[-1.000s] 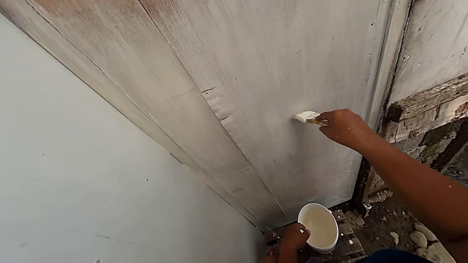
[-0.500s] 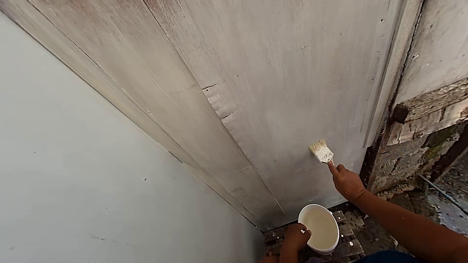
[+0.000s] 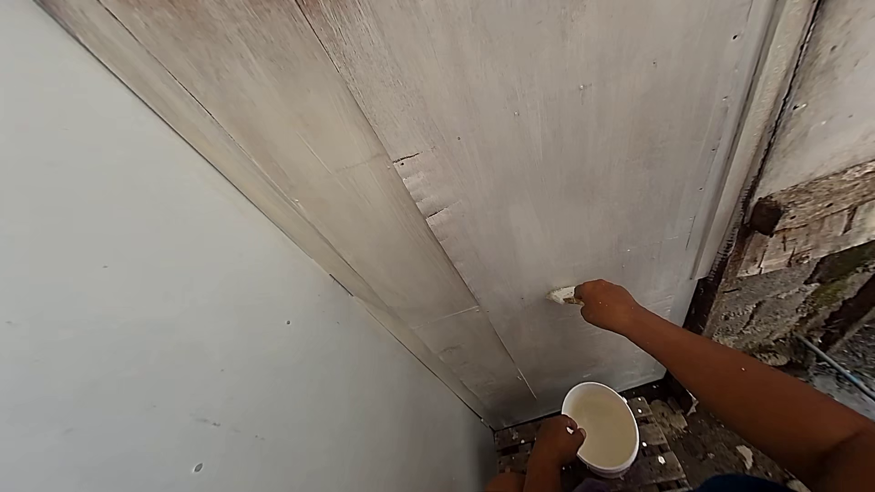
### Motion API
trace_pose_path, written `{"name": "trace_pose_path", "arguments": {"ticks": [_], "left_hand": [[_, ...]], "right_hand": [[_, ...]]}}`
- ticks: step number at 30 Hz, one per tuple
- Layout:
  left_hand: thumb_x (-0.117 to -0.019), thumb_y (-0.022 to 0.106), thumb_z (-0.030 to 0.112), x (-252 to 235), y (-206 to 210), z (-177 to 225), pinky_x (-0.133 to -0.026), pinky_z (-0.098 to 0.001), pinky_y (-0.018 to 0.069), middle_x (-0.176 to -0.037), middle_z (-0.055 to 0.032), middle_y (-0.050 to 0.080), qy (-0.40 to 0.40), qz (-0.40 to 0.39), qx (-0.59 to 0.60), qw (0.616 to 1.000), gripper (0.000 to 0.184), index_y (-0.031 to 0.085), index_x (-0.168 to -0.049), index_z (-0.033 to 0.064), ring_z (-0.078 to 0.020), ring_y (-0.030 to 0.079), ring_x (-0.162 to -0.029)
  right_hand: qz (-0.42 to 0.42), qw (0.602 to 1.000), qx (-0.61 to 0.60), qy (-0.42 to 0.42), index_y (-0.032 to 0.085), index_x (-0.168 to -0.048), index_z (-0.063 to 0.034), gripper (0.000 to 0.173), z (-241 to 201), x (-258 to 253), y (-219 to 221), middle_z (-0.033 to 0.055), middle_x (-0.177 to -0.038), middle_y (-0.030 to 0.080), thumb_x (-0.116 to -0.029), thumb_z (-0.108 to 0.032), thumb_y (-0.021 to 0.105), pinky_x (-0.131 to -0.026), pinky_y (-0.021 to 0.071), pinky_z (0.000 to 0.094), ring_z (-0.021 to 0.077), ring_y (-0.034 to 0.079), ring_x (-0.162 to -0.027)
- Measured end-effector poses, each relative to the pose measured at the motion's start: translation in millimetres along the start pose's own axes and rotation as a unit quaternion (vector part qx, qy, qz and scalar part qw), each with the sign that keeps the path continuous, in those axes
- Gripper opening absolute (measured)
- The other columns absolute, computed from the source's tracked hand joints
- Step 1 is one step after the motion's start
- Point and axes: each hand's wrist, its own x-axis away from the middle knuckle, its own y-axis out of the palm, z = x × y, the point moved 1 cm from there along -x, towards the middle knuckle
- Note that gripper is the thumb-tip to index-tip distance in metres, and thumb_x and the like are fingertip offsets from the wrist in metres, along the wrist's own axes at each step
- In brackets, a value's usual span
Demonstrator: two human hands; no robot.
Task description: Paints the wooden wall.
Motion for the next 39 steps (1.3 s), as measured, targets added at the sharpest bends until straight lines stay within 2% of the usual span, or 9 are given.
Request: {"name": "trace_pose_path", "arguments": {"ticks": [4,7,10,13,16,22,27,34,39], "left_hand": [[-0.107,0.048,0.038,-0.2,-0.4,0.0,-0.108,-0.0557,0.0445,-0.13,-0.0227,0.065,-0.001,0.007,0.015,1.0,0.048,0.061,-0.137,0.0033,-0.0351,0.061,-0.125],[-0.1063,0.049,0.039,0.2,1.2,-1.4,-0.109,-0.0555,0.0442,-0.13,-0.0218,0.065,0.003,0.012,0.015,1.0,0.048,0.061,-0.137,0.0033,-0.0344,0.061,-0.126],[-0.1063,0.049,0.038,4.1,-0.5,-3.1,-0.109,-0.0558,0.0441,-0.13,-0.0221,0.065,0.005,0.009,0.017,1.0,0.048,0.06,-0.138,0.0031,-0.0347,0.061,-0.125],[-0.1053,0.052,0.038,8.2,1.2,-2.4,-0.106,-0.0555,0.0462,-0.127,-0.0226,0.066,0.007,0.017,0.039,0.999,0.048,0.06,-0.137,0.0027,-0.0351,0.063,-0.121],[-0.1047,0.053,0.038,13.7,6.0,-2.6,-0.106,-0.056,0.0465,-0.127,-0.0225,0.067,0.005,0.019,0.055,0.998,0.048,0.061,-0.136,0.0031,-0.0355,0.063,-0.121],[-0.1054,0.05,0.04,13.6,14.1,-4.8,-0.105,-0.0572,0.046,-0.126,-0.0219,0.067,0.008,-0.037,0.019,0.999,0.047,0.065,-0.13,0.0035,-0.0352,0.063,-0.121],[-0.1058,0.05,0.04,16.4,16.6,-4.3,-0.105,-0.0568,0.0457,-0.126,-0.0221,0.067,0.005,-0.051,0.017,0.999,0.047,0.065,-0.13,0.0031,-0.0347,0.063,-0.121],[-0.1052,0.05,0.04,10.5,20.1,-8.6,-0.104,-0.057,0.0471,-0.125,-0.0236,0.067,0.013,-0.019,0.038,0.999,0.049,0.062,-0.134,0.0028,-0.0361,0.064,-0.12],[-0.1058,0.048,0.04,9.7,16.9,-5.0,-0.104,-0.0572,0.0471,-0.125,-0.0236,0.067,0.016,-0.011,0.033,0.999,0.049,0.061,-0.135,0.0027,-0.0362,0.064,-0.119]], "right_hand": [[0.219,0.972,-0.061,-0.056,0.072,-0.125,-0.0083,0.028,-27.2,46.8,-63.8,0.0169,-0.105,0.074,-0.1003,-0.015,0.061,-0.086,0.0538,0.0562,0.0357,0.07,-0.101],[0.475,0.858,-0.089,-0.171,0.071,-0.127,-0.0066,0.035,-24.6,54.1,-47.2,0.0153,-0.089,0.07,-0.0938,-0.013,0.064,-0.059,0.0543,0.0472,0.0292,0.067,-0.068],[0.547,0.809,-0.079,-0.202,0.066,-0.14,-0.0092,0.046,-29.4,30.7,2.2,0.0161,-0.086,0.067,-0.0952,-0.014,0.057,-0.048,0.0489,0.0374,0.0245,0.061,-0.057],[0.469,0.871,-0.018,-0.145,0.066,-0.14,-0.0076,0.047,-22.5,-13.3,93.9,0.0211,-0.085,0.067,-0.0936,-0.008,0.056,-0.048,0.052,0.0412,0.0311,0.064,-0.056],[0.246,0.967,0.042,-0.051,0.046,-0.156,-0.0057,0.057,-17.0,-35.0,167.7,0.0285,-0.108,0.067,-0.0991,-0.004,0.049,-0.063,0.0583,0.0481,0.0393,0.072,-0.075],[-0.034,0.998,0.025,0.038,0.021,-0.165,-0.0061,0.068,-32.8,-40.8,216.3,0.03,-0.134,0.057,-0.1015,-0.002,0.045,-0.082,0.0591,0.0518,0.0427,0.071,-0.102],[-0.196,0.979,-0.032,0.048,0.057,-0.133,0.0005,0.039,-34.5,-45.6,236.5,0.025,-0.13,0.065,-0.0971,-0.014,0.057,-0.092,0.0544,0.0595,0.0406,0.065,-0.121],[-0.079,0.988,-0.131,-0.028,0.068,-0.112,-0.0001,0.023,-62.9,-74.0,125.7,0.0216,-0.118,0.068,-0.0961,-0.013,0.056,-0.089,0.0527,0.0593,0.037,0.066,-0.114],[0.062,0.972,-0.225,-0.029,0.066,-0.135,-0.0085,0.038,-67.0,-15.5,60.7,0.0164,-0.118,0.072,-0.0976,-0.013,0.058,-0.093,0.0538,0.0539,0.0319,0.069,-0.109]]}}
